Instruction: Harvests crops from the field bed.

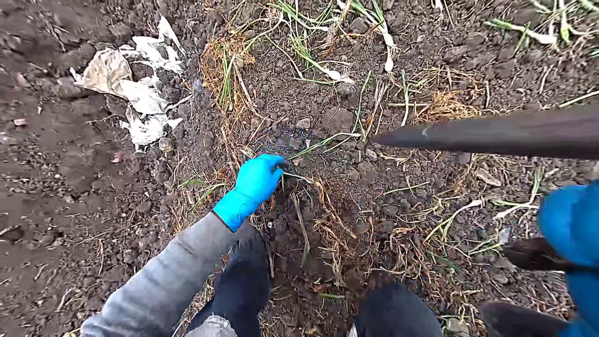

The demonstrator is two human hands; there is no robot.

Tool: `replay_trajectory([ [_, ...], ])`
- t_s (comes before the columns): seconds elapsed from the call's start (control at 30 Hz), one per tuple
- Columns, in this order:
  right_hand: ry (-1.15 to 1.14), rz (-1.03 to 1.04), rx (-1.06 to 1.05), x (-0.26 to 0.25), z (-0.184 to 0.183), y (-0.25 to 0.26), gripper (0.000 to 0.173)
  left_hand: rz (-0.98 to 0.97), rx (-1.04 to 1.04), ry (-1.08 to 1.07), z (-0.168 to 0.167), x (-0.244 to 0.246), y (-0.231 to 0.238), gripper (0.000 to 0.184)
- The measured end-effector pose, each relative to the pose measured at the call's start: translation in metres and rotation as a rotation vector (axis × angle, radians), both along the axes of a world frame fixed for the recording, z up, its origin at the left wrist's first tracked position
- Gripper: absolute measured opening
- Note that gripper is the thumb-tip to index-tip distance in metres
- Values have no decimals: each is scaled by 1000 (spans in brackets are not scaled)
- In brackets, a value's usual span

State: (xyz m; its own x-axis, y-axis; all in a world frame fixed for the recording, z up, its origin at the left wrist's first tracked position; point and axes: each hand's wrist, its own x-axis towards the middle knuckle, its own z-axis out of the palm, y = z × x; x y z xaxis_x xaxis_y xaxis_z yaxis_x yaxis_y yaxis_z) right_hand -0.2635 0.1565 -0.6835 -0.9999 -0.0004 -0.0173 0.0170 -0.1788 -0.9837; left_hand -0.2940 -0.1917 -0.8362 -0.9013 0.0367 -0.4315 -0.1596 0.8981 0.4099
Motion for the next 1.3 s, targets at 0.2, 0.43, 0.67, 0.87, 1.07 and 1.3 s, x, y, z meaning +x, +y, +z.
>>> replay_trajectory([
  [0.2, -248, -4, 396, 41, -134, -92, 47, -403, -201, 268, -7, 15, 35, 21],
  [0.43, -281, -42, 305, 55, -156, -78, 57, -625, -153, 240, -39, 13, 47, 21],
  [0.67, -402, -54, 267, 67, -126, -35, 49, -293, -24, 345, 12, -1, -9, 25],
  [0.87, 170, 500, -175, -47, -16, 15, 29, -259, 119, 178, -6, 23, 19, 20],
  [1.07, -203, 59, 541, -29, -155, -129, 52, -322, -245, 245, 47, -45, 60, 23],
  [1.3, -236, -36, 378, 68, -99, -14, 56, -819, -238, -37, -31, -9, 82, 20],
])
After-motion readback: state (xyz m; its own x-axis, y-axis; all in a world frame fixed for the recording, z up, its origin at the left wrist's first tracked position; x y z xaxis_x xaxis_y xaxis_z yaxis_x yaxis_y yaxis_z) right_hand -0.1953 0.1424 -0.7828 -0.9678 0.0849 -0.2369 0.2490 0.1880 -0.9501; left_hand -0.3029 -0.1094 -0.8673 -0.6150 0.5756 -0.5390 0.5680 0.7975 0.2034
